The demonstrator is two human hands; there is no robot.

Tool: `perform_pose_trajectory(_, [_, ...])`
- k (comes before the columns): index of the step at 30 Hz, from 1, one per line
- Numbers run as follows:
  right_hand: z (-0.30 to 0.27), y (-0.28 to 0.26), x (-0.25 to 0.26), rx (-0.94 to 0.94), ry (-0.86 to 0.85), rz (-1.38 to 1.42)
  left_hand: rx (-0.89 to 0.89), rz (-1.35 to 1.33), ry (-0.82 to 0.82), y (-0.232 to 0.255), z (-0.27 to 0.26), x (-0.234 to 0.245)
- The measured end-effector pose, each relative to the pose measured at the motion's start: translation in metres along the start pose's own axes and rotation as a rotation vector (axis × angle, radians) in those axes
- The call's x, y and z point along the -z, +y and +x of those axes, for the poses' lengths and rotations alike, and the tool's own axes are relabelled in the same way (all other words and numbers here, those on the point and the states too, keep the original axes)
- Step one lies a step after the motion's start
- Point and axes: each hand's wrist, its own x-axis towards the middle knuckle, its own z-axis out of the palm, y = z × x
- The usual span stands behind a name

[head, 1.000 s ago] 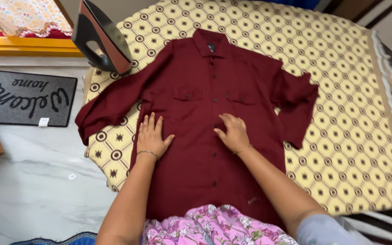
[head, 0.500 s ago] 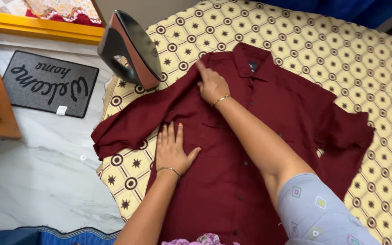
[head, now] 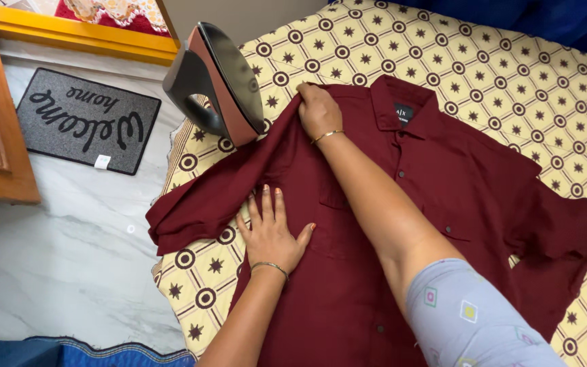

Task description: The person moves a chair, picks up a maroon shirt from a pile of clothes, and lays it flat on a patterned ironing board. They smooth the shirt by hand, then use an electric iron to press the front of the shirt, moving the iron back and forth over the fabric.

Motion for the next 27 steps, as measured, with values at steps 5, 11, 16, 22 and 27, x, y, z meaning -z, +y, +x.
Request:
perform_pose_trajectory(5, [-0.019, -0.016, 0.005, 0.057, -0.185, -0.149, 0.138, 0.023, -0.102, 0.006, 0.005, 0.000])
perform_pose_trajectory(11, [-0.067, -0.016, 0.030, 0.101, -0.252, -0.033, -0.289, 0.119, 0.090, 0.022, -0.002, -0.033])
perform_pose_trajectory(16, [-0.093, 0.011, 0.051, 0.186, -0.399, -0.244, -0.352, -0.049, -0.092, 0.028, 0.037, -0.030])
perform_pose_trajectory(22, [-0.064, 0.061, 0.054, 0.025, -0.352, -0.332, -0.296, -0.031, -0.023, 0.033, 0.075, -0.013])
perform_pose_trajectory(27, [-0.065, 0.082, 0.056, 0.122, -0.259, -0.162, -0.284, -0.014, 0.003, 0.034, 0.091, -0.011])
